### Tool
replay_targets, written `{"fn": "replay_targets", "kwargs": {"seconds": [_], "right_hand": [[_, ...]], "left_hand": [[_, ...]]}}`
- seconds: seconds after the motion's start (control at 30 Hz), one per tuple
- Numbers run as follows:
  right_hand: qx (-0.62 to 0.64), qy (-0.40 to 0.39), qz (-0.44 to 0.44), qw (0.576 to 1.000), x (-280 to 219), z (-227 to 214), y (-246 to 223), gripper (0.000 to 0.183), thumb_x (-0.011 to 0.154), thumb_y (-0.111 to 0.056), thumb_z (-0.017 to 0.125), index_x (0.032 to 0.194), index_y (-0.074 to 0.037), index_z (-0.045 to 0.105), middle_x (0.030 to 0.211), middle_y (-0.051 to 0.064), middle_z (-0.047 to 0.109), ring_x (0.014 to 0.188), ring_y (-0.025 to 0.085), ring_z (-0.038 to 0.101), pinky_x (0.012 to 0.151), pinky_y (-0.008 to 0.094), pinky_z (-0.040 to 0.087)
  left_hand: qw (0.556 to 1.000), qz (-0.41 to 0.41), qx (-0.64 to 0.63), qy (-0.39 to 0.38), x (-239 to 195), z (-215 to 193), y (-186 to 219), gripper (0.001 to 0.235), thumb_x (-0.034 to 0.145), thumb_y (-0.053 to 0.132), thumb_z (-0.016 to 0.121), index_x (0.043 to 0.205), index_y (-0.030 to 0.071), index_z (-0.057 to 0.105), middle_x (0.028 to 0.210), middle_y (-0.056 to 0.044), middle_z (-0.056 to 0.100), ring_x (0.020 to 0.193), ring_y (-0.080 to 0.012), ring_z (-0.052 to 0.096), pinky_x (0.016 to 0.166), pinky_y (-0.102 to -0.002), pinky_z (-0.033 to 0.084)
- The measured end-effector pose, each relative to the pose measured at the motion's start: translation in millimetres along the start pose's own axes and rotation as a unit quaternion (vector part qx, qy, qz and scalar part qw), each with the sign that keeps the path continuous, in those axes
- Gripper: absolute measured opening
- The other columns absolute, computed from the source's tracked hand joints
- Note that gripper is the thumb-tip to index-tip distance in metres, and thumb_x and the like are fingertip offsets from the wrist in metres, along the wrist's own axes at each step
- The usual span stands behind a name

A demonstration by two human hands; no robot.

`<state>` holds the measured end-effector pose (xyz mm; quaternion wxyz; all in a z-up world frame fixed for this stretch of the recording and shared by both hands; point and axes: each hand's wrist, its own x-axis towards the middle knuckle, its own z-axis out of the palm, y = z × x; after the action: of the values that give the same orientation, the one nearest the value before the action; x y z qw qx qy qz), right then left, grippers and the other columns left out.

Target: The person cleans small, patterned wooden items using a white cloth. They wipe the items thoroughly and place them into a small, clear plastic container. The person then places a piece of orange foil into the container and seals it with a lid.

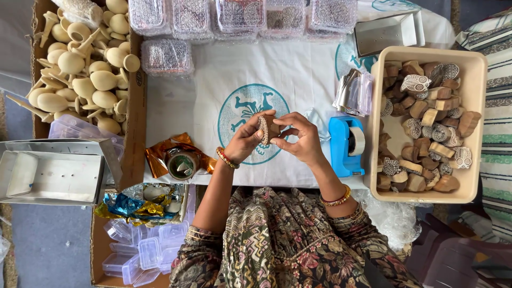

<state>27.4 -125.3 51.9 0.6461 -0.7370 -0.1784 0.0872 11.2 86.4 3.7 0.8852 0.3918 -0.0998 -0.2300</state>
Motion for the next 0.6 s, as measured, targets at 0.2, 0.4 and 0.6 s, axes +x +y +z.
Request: {"fn": "replay_targets", "kwargs": {"seconds": [0.2, 0.4, 0.6], "right_hand": [[-0.072, 0.051, 0.034, 0.996, 9.8, 7.2, 41.2, 0.032, 0.093, -0.010, 0.079, 0.123, -0.006, 0.069, 0.116, 0.006, 0.070, 0.097, 0.013, 0.072, 0.074, 0.026, 0.057], [-0.116, 0.040, 0.099, 0.987, -4.1, 9.3, 72.0, 0.043, 0.090, -0.011, 0.076, 0.131, -0.008, 0.065, 0.112, 0.006, 0.074, 0.094, 0.013, 0.071, 0.074, 0.027, 0.056], [-0.166, 0.033, 0.120, 0.978, -10.9, 8.5, 97.4, 0.037, 0.090, -0.010, 0.077, 0.126, -0.010, 0.070, 0.113, 0.005, 0.075, 0.096, 0.016, 0.073, 0.075, 0.028, 0.057]], "left_hand": [[0.981, -0.020, 0.161, 0.107, 21.9, -32.6, -30.5, 0.054, 0.102, 0.019, 0.064, 0.152, 0.008, 0.046, 0.126, -0.005, 0.065, 0.110, -0.0163, 0.064, 0.094, -0.036, 0.055], [0.835, -0.047, 0.408, 0.368, 35.4, -124.0, -87.4, 0.051, 0.091, 0.019, 0.076, 0.138, 0.013, 0.059, 0.100, -0.012, 0.072, 0.084, -0.0229, 0.073, 0.074, -0.039, 0.059], [0.724, -0.047, 0.526, 0.444, 34.0, -159.1, -119.7, 0.046, 0.089, 0.016, 0.076, 0.133, 0.018, 0.063, 0.099, -0.011, 0.069, 0.087, -0.0282, 0.069, 0.080, -0.041, 0.055]]}}
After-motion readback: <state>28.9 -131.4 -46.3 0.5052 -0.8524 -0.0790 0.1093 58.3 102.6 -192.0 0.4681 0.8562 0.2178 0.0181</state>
